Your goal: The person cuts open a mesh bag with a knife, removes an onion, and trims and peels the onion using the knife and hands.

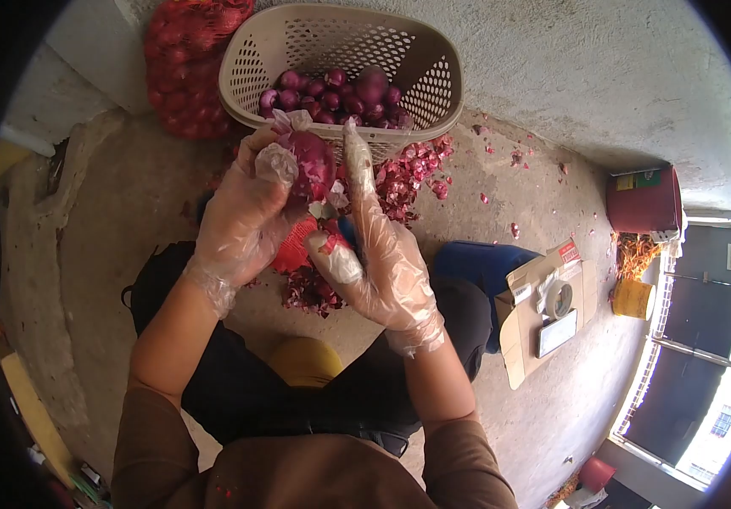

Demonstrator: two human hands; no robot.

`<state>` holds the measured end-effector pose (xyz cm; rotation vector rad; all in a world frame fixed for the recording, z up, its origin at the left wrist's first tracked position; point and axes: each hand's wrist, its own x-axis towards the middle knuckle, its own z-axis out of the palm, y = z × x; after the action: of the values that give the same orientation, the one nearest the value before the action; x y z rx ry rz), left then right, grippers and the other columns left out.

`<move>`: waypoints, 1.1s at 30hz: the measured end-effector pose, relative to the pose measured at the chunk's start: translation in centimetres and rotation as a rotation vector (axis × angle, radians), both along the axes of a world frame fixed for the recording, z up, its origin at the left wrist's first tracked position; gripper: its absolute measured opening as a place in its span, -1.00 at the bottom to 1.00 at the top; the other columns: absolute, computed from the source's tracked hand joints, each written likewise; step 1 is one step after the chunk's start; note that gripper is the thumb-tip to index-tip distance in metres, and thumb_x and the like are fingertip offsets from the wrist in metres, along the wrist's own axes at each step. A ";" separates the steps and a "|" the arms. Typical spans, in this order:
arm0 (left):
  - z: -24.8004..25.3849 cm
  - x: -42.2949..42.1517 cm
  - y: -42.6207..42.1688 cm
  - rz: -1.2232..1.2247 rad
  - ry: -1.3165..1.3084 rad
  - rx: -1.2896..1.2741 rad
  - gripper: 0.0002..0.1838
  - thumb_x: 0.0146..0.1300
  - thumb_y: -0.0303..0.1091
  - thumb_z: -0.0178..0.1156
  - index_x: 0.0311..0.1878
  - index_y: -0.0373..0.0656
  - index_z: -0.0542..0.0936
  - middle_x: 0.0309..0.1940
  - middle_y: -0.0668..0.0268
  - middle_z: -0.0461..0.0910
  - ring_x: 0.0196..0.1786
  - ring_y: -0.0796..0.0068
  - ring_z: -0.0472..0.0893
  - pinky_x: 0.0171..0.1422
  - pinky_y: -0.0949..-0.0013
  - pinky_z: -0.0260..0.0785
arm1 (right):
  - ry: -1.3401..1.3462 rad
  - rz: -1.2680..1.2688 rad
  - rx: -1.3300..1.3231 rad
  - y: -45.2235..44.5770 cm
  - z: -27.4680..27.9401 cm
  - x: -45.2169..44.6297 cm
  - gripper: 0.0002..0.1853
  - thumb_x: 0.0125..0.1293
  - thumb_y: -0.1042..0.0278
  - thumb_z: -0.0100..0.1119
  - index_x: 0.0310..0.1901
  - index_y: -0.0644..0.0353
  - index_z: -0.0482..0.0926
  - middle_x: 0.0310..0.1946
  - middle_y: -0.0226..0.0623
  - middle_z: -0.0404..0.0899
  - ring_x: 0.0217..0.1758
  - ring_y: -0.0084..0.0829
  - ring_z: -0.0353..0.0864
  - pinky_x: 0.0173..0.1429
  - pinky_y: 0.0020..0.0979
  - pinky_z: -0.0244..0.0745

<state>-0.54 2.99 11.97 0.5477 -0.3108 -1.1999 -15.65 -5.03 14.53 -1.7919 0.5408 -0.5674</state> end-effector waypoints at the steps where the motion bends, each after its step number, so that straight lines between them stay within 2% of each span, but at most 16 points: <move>1: -0.2 0.0 0.0 -0.001 -0.010 -0.010 -0.25 0.16 -0.42 0.46 0.37 -0.10 0.28 -0.01 0.46 0.44 0.05 0.64 0.47 0.26 0.35 0.40 | 0.027 0.000 -0.051 0.0 0.0 0.0 -0.04 0.23 0.33 0.19 0.60 0.13 -0.14 0.32 -0.26 0.40 -0.08 -0.65 0.47 -0.03 -0.60 0.45; 2: -0.2 0.0 0.1 -0.008 -0.045 -0.016 -0.26 0.18 -0.38 0.45 0.37 -0.07 0.26 0.10 0.42 0.41 0.16 0.54 0.45 0.31 0.25 0.40 | 0.043 -0.005 -0.081 0.0 0.2 -0.1 -0.06 0.24 0.35 0.16 0.59 0.14 -0.12 0.32 -0.26 0.39 -0.10 -0.65 0.47 -0.04 -0.60 0.45; 4: -0.2 0.1 0.1 -0.020 -0.113 -0.028 -0.27 0.22 -0.30 0.42 0.37 -0.02 0.23 0.32 0.33 0.34 0.36 0.32 0.41 0.41 0.05 0.39 | 0.086 0.009 -0.099 -0.2 0.6 -0.3 -0.10 0.27 0.34 0.12 0.58 0.18 -0.10 0.37 -0.12 0.33 0.07 -0.43 0.44 0.09 -0.48 0.42; 5: -0.5 0.1 0.0 -0.027 -0.125 -0.035 -0.27 0.22 -0.30 0.42 0.37 -0.02 0.23 0.33 0.33 0.33 0.36 0.32 0.41 0.41 0.05 0.39 | 0.112 0.028 -0.087 -0.4 0.8 -0.6 -0.12 0.30 0.31 0.12 0.57 0.21 -0.11 0.41 0.01 0.27 0.25 -0.21 0.41 0.24 -0.37 0.38; 7: -0.8 0.1 -0.1 -0.041 -0.149 -0.050 -0.26 0.22 -0.30 0.42 0.38 -0.02 0.23 0.34 0.33 0.33 0.36 0.33 0.41 0.41 0.06 0.39 | 0.132 0.050 -0.056 -0.4 1.1 -0.7 -0.13 0.34 0.28 0.12 0.56 0.25 -0.11 0.46 0.13 0.20 0.44 0.01 0.36 0.39 -0.26 0.34; 10: -0.2 -0.5 -0.2 0.065 -0.094 -0.034 -0.28 0.20 -0.50 0.41 0.37 -0.10 0.26 0.00 0.43 0.47 0.03 0.64 0.48 0.28 0.43 0.35 | 0.083 0.040 -0.075 -0.3 1.0 -0.6 -0.13 0.32 0.29 0.11 0.57 0.23 -0.10 0.45 0.03 0.25 0.39 -0.11 0.40 0.36 -0.29 0.36; 11: -0.1 -0.5 -0.2 0.056 -0.072 -0.032 -0.29 0.21 -0.52 0.40 0.36 -0.10 0.26 -0.01 0.43 0.47 0.04 0.64 0.48 0.28 0.42 0.35 | 0.047 0.024 -0.131 -0.2 0.5 -0.3 -0.13 0.29 0.30 0.11 0.57 0.20 -0.08 0.42 -0.03 0.32 0.31 -0.22 0.48 0.31 -0.32 0.41; 13: 0.1 -0.5 0.0 0.040 -0.026 -0.028 -0.31 0.22 -0.56 0.38 0.34 -0.10 0.25 -0.01 0.42 0.48 0.04 0.64 0.49 0.29 0.41 0.35 | 0.053 0.018 -0.211 -0.1 0.4 -0.1 -0.11 0.27 0.29 0.13 0.58 0.18 -0.07 0.40 -0.06 0.36 0.31 -0.27 0.50 0.31 -0.31 0.42; 15: 0.0 -0.5 0.0 0.029 -0.017 0.001 -0.33 0.22 -0.57 0.37 0.32 -0.09 0.24 -0.03 0.41 0.48 0.03 0.64 0.50 0.28 0.40 0.37 | 0.137 0.038 -0.259 0.1 1.4 -0.2 -0.11 0.29 0.25 0.16 0.57 0.19 -0.07 0.42 0.02 0.32 0.45 -0.15 0.38 0.39 -0.26 0.35; 20: -0.2 -0.7 0.0 0.044 -0.021 0.037 -0.36 0.22 -0.58 0.37 0.28 -0.10 0.25 -0.04 0.42 0.48 0.02 0.64 0.51 0.26 0.41 0.40 | 0.250 -0.015 -0.350 0.3 1.4 -0.3 -0.23 0.33 0.37 0.13 0.54 0.22 0.06 0.40 0.05 0.34 0.45 -0.07 0.37 0.40 -0.27 0.35; 25: 0.1 -0.8 0.1 0.048 -0.032 0.061 -0.37 0.23 -0.57 0.36 0.28 -0.11 0.26 -0.02 0.39 0.48 0.02 0.61 0.52 0.25 0.40 0.42 | 0.155 -0.046 -0.365 0.2 0.9 -0.2 -0.35 0.35 0.47 0.07 0.48 0.25 0.21 0.37 0.02 0.39 0.42 -0.11 0.42 0.40 -0.28 0.34; 28: -0.9 -0.8 0.0 0.040 -0.151 0.055 -0.32 0.29 -0.30 0.37 0.37 -0.05 0.21 0.23 0.34 0.40 0.28 0.44 0.45 0.32 0.15 0.46 | 0.135 -0.065 -0.315 0.1 0.8 0.0 -0.38 0.37 0.46 0.06 0.46 0.27 0.25 0.38 0.02 0.39 0.43 -0.15 0.42 0.43 -0.28 0.31; 33: -0.4 -0.6 0.1 0.008 -0.120 0.064 -0.30 0.29 -0.31 0.36 0.39 -0.04 0.20 0.22 0.38 0.41 0.28 0.47 0.45 0.32 0.17 0.48 | 0.087 -0.102 -0.294 0.4 0.8 0.3 -0.42 0.39 0.45 0.01 0.45 0.28 0.27 0.39 -0.02 0.38 0.47 -0.22 0.35 0.49 -0.27 0.22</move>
<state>-1.18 3.09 11.53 0.6779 -0.3728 -1.1749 -15.39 -4.59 15.32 -2.0837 0.6369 -0.6689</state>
